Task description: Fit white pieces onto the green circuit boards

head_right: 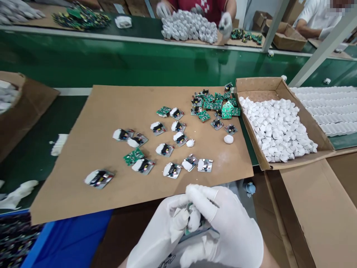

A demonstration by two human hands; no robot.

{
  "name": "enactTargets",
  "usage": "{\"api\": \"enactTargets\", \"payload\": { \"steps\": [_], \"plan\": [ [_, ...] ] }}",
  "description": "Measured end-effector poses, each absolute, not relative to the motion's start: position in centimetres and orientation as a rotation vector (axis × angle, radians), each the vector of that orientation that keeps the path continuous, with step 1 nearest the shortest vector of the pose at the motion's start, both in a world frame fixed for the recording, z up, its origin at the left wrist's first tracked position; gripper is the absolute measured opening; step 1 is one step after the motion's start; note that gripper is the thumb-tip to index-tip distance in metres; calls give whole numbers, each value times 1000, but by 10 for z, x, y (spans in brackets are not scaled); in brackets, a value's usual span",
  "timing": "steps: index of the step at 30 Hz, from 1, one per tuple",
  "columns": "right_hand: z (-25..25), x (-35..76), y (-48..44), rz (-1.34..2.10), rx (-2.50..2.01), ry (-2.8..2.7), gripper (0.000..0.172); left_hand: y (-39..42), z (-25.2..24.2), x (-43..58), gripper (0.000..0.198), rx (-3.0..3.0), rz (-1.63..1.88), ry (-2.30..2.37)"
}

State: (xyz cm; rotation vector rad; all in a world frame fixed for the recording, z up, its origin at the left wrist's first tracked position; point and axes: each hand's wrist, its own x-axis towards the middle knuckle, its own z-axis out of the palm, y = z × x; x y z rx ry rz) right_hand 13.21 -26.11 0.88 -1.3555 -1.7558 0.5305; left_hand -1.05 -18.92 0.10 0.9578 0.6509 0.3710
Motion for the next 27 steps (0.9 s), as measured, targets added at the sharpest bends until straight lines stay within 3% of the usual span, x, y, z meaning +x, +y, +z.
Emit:
{"api": "enactTargets", "payload": {
  "steps": [5, 9, 12, 15, 22, 27],
  "plan": [
    [2, 143, -254, 460, -1284, -1631, 52, -186, -1, -6, 49, 637, 398, 604],
    [-13, 169, -217, 286, -1701, -1472, 49, -174, -12, -22, 54, 580, 474, 711],
    [-28, 181, -176, 114, -1998, -1575, 50, -156, -8, -36, 47, 843, 557, 851],
    [-33, 182, -153, 142, -2018, -1728, 49, -132, 6, -38, 45, 1230, 578, 997],
    [-11, 153, -150, 25, -2114, -1818, 31, -65, 31, -8, 40, 2237, 804, 1198],
    [-11, 128, -111, 84, -2129, -1911, 13, -21, 40, 25, 48, 2615, 480, 1214]
  ]
}}
